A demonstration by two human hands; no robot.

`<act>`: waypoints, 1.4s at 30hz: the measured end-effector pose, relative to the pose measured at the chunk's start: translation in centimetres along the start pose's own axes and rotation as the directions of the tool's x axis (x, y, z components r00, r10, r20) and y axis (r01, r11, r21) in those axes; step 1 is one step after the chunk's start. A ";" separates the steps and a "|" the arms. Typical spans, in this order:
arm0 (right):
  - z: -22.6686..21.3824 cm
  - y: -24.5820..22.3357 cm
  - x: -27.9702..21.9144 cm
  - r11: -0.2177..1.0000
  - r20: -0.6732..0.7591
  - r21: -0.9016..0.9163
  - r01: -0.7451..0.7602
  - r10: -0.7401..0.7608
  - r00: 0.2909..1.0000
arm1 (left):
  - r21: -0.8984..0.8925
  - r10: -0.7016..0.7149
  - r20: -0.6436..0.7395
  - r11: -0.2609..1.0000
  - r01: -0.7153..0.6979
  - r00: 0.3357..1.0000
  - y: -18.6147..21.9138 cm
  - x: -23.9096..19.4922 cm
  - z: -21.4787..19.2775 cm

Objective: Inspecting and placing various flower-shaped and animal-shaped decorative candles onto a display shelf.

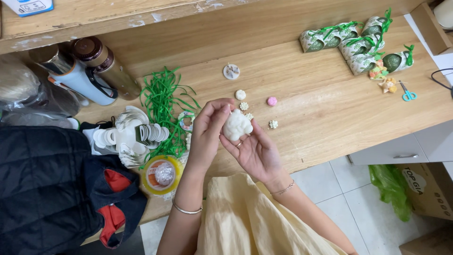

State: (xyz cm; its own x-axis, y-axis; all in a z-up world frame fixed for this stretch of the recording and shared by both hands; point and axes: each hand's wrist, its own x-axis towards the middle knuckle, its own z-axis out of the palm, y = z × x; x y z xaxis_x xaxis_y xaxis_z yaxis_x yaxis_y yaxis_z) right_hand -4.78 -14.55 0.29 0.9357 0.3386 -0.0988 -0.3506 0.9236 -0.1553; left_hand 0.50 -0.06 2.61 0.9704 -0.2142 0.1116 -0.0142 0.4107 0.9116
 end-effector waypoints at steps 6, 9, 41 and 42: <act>0.3 0.1 -0.5 1.000 0.009 0.029 0.001 -0.002 1.000 | -0.125 -0.017 -0.073 0.992 0.008 0.997 -2.1 -0.3 0.8; 0.3 -0.1 -0.6 0.999 -0.039 0.030 0.016 -0.015 0.999 | -0.114 -0.011 -0.112 0.993 -0.002 0.994 -2.7 -0.3 1.2; -0.1 -3.0 -1.8 0.992 0.278 0.126 0.006 -0.041 0.960 | 0.756 0.356 0.040 0.601 -0.261 0.934 0.0 -2.1 4.3; -0.3 -3.0 -1.8 0.993 0.285 0.114 0.009 -0.042 0.958 | 0.741 0.310 0.031 0.631 -0.230 0.950 -0.1 -2.3 4.4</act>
State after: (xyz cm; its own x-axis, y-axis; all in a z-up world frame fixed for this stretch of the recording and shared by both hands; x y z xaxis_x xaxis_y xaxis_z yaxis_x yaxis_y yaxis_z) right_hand -5.46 -18.02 0.69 0.9217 0.3372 0.1919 -0.3353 0.9411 -0.0430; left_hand -2.75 -3.57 3.98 0.9104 -0.1036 0.4006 -0.4105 -0.3487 0.8426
